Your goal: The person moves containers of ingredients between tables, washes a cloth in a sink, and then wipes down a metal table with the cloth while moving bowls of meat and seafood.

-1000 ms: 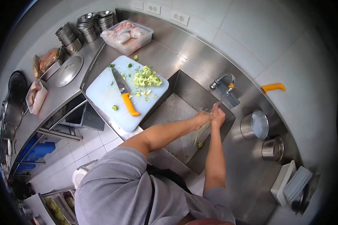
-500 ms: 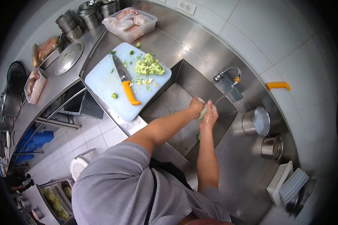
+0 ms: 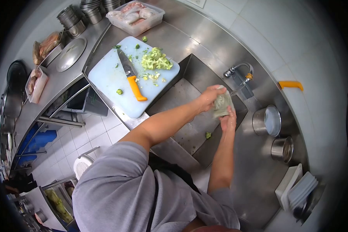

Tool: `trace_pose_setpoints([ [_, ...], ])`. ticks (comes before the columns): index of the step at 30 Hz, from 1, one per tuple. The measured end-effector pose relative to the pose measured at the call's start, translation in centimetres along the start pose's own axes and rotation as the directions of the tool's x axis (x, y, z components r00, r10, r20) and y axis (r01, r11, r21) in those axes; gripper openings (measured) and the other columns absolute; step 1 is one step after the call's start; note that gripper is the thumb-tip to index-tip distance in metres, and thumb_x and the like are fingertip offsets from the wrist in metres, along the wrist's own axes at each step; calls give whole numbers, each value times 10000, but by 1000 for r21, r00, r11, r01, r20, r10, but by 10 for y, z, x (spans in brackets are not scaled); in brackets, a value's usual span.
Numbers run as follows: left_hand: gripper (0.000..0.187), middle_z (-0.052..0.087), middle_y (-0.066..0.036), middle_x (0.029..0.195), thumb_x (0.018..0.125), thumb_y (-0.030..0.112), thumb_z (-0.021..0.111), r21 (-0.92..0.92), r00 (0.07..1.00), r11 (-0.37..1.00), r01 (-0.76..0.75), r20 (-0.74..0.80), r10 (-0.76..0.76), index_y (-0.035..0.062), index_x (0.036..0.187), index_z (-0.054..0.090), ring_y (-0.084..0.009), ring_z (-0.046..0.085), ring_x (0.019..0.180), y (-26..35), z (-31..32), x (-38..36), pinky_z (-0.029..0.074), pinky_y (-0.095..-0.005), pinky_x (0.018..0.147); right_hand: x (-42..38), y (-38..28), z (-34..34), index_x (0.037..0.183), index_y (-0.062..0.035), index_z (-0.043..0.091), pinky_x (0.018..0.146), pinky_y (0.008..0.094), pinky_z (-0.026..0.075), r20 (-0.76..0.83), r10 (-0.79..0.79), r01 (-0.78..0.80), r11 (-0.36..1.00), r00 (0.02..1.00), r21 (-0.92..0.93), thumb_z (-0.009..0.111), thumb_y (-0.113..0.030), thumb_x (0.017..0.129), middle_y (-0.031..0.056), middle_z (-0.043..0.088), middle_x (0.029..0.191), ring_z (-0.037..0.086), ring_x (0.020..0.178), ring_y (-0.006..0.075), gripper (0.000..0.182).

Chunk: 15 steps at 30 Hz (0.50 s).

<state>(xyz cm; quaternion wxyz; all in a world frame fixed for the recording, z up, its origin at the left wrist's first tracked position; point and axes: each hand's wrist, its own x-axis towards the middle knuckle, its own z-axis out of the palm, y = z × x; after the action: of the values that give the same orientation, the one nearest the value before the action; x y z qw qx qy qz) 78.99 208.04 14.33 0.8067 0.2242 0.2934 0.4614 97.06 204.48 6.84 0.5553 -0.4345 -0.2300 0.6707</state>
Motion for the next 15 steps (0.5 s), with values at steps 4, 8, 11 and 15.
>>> trace_pose_setpoints([
  [4, 166, 648, -98, 1018, 950, 159, 577, 140, 959, 990, -3, -280, 43, 67, 1088, 590, -219, 634, 939, -29, -14, 17, 536, -364, 804, -6, 7, 51, 1186, -87, 582, 829, 354, 501, -198, -97, 108, 993, 975, 46, 650, -227, 918, 70, 636, 1136, 623, 999, 198, 310],
  [8, 178, 646, -136, 1044, 937, 124, 544, 700, 931, 627, -342, 164, 326, 51, 1093, 587, -238, 637, 920, -97, -99, 62, 525, -381, 798, -14, 42, 103, 954, 5, 656, 740, 374, 509, -222, -493, 344, 804, 841, -485, 701, -365, 874, 104, 675, 858, 642, 792, 215, 381],
  [11, 240, 654, -131, 1063, 939, 127, 495, 240, 937, 936, 256, -299, -180, 46, 1141, 595, -223, 641, 900, -60, -28, 8, 511, -389, 787, 6, 11, 83, 883, 33, 684, 734, 391, 492, -273, -596, 73, 491, 755, -868, 672, -332, 882, 125, 685, 782, 638, 760, 205, 365],
  [15, 254, 653, -52, 989, 947, 176, 507, 549, 957, 784, 290, -166, -238, 71, 1140, 634, -168, 603, 924, -43, -39, -10, 493, -330, 784, 20, -14, 65, 918, 4, 701, 735, 412, 495, -171, -359, -6, 416, 918, -909, 657, -239, 860, 173, 702, 836, 675, 789, 284, 254],
])
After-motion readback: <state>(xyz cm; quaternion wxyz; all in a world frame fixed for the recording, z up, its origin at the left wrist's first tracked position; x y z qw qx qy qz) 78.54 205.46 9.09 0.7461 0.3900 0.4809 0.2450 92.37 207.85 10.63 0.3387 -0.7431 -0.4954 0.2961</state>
